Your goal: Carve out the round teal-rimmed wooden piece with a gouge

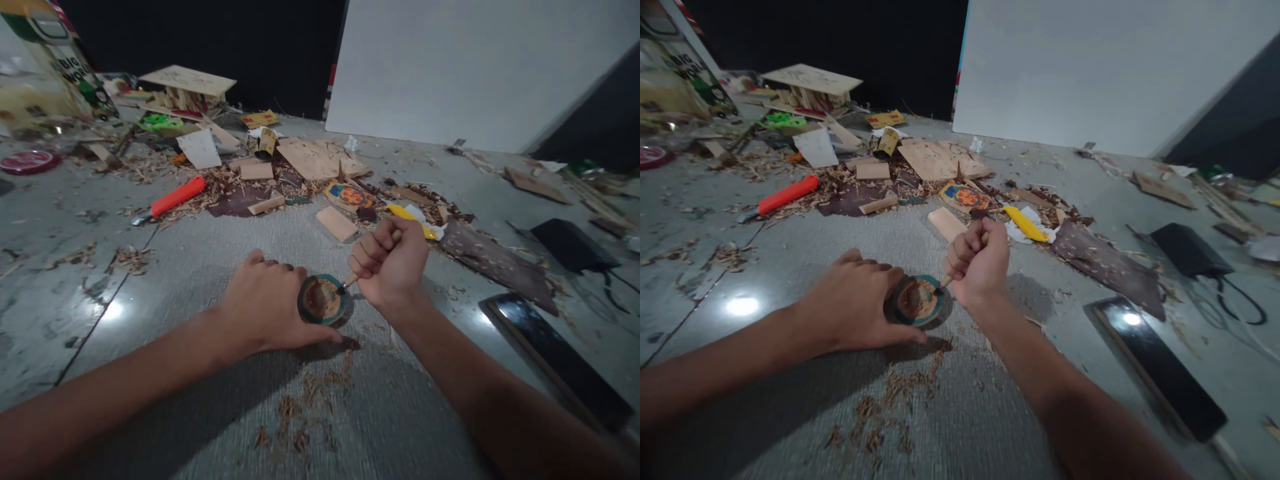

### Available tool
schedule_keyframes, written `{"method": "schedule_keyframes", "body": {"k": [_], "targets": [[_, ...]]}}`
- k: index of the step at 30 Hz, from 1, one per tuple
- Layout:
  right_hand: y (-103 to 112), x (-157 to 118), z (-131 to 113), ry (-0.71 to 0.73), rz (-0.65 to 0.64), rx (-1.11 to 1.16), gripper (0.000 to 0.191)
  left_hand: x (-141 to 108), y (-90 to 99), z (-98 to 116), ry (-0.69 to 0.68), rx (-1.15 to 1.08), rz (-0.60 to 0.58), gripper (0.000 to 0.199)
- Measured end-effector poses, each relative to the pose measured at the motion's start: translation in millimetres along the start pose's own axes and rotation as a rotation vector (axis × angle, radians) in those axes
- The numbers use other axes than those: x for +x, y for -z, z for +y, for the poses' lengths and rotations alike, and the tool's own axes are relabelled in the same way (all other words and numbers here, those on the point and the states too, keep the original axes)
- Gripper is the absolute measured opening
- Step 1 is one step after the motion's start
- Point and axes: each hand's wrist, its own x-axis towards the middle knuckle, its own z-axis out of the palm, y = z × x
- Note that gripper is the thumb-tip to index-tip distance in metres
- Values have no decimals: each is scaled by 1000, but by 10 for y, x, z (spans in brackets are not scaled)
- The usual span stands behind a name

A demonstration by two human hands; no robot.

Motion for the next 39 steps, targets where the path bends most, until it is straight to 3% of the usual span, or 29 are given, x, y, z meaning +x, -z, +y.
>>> {"method": "schedule_keyframes", "body": {"k": [3, 7, 9, 11, 14, 16, 24, 31, 39], "targets": [[-30, -31, 22, 55, -87, -40, 47, 20, 38, -43, -14, -125, -1, 77], [-64, -27, 41, 24, -149, -52, 53, 15, 82, -84, -79, -331, -130, 39], [-76, -21, 54, 6, -177, -51, 54, 13, 81, -89, -72, -361, -144, 31], [-82, -19, 63, 0, -194, -46, 54, 21, 59, -84, -37, -337, -87, 37], [-84, -19, 59, 14, -198, -47, 55, 37, 10, -73, -3, -313, -6, 72], [-84, -19, 50, 31, -199, -55, 56, 41, -17, -69, 0, -313, 1, 83], [-92, -59, 59, 71, -296, -123, 52, 51, -50, -44, -5, -291, -12, 79], [-79, -51, 40, 51, -274, -136, 48, 33, -48, -24, -29, -260, -6, 72], [-55, -35, 109, 67, -297, -116, 42, 45, -49, -37, -11, -289, -46, 81]]}}
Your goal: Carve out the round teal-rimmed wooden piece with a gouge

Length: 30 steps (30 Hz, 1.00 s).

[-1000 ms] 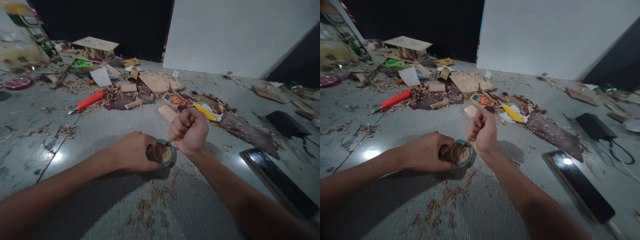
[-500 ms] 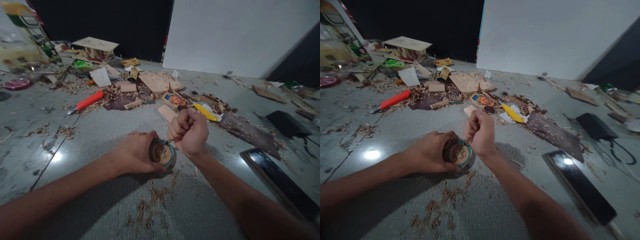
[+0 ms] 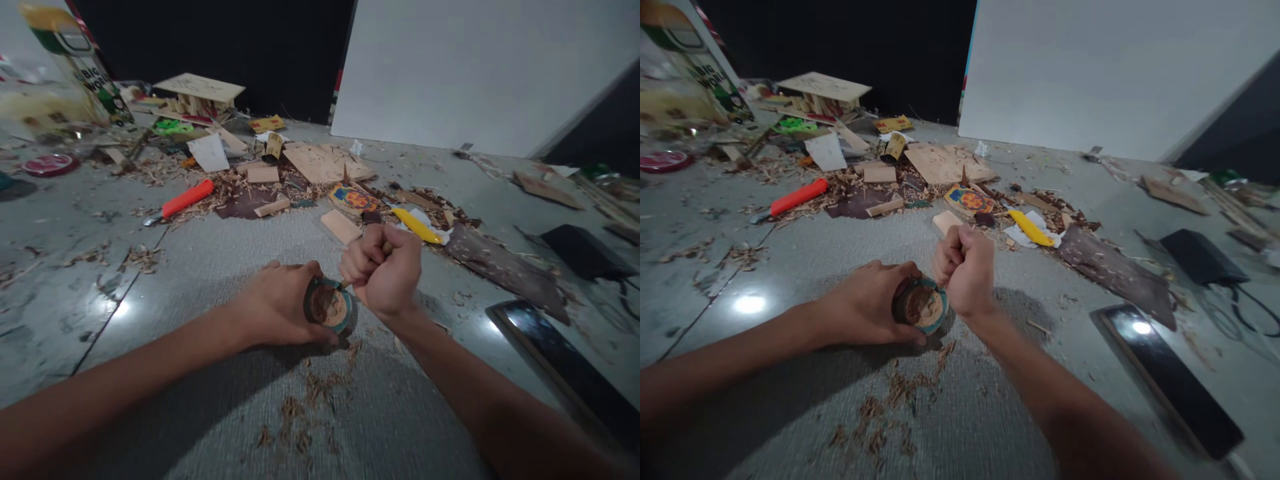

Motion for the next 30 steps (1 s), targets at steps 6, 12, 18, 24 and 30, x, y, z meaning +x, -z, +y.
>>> {"method": "schedule_keyframes", "body": {"k": [6, 12, 18, 24, 30], "targets": [[116, 179, -19, -148, 161, 165, 47, 10, -29, 17, 6, 66, 25, 75], [166, 199, -19, -182, 187, 212, 47, 3, -8, 53, 17, 93, 19, 75], [250, 252, 54, -245, 288, 253, 42, -5, 8, 92, 33, 101, -3, 77], [356, 299, 113, -308, 370, 284, 41, -1, -36, 42, -19, 106, 10, 75], [323, 273, -58, -258, 358, 287, 41, -7, -65, 21, -27, 116, 44, 74]]}}
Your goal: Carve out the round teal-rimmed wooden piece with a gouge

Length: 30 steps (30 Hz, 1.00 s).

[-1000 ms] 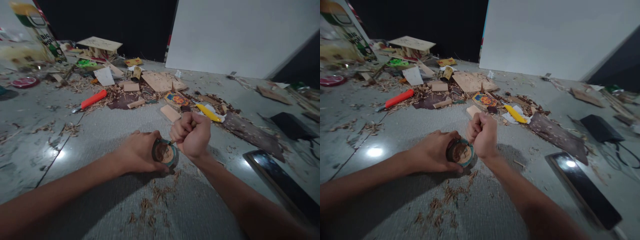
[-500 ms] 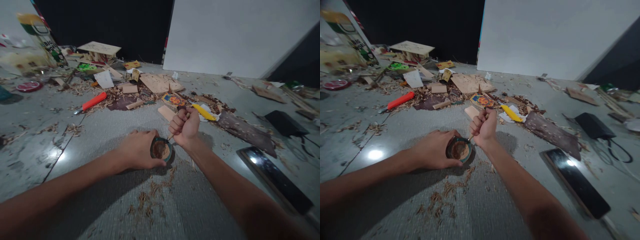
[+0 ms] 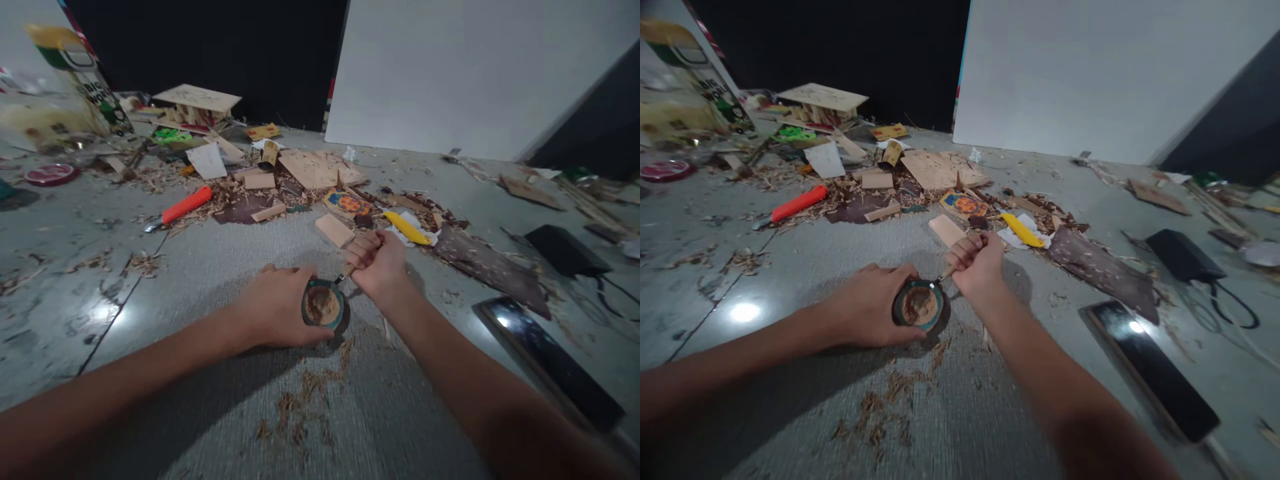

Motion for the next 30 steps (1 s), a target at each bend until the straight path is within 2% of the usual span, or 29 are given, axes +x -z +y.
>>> {"method": "schedule_keyframes", "body": {"k": [6, 9, 14, 20, 25, 30], "targets": [[-171, -235, -10, 114, -140, -75, 44, 4, -12, 22, 34, 28, 18, 75], [-174, -270, 53, 185, -223, -163, 46, 7, -16, 26, 44, 23, 14, 74], [-164, -313, 115, 226, -281, -225, 47, 11, -8, 29, 37, 19, 3, 71], [-226, -383, 158, 238, -273, -271, 54, 23, -18, 37, 50, 15, -30, 80], [-258, -350, 186, 206, -188, -258, 55, -1, -48, 37, -17, 3, 8, 75], [-285, -433, 280, 250, -280, -321, 55, -36, -78, 40, -40, 15, 26, 72]]}}
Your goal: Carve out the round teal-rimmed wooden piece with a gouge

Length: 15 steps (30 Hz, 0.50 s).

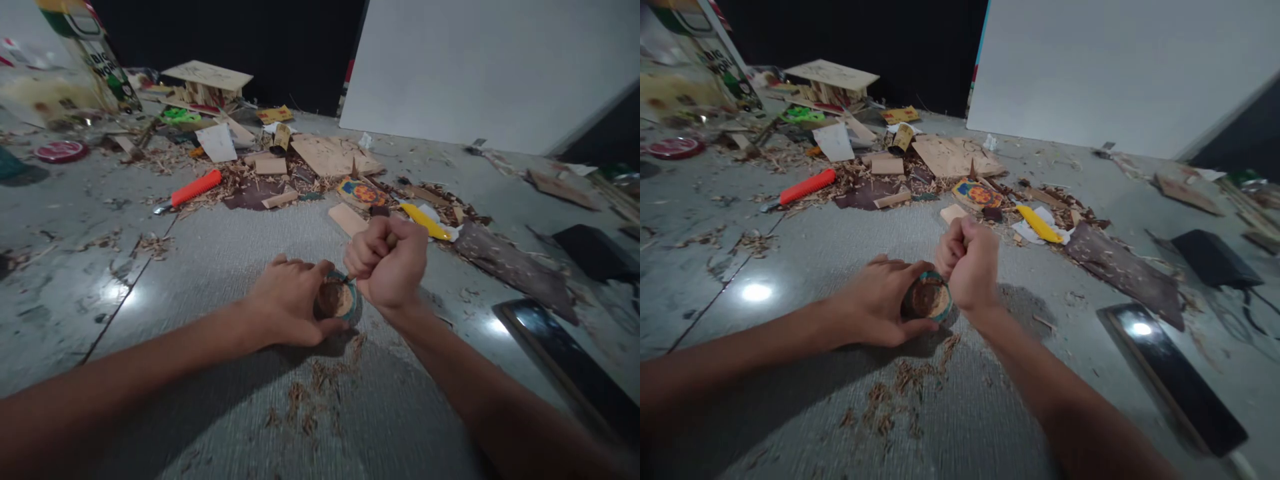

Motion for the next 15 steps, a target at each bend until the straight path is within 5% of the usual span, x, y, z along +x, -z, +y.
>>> {"method": "schedule_keyframes", "body": {"k": [9, 15], "targets": [[182, 228, -17, -153, 223, 134, 49, -27, 8, 23, 10, 13, 30, 76], [108, 112, 1, -121, 100, 124, 51, -24, 17, 31, 17, 7, 1, 72]]}}
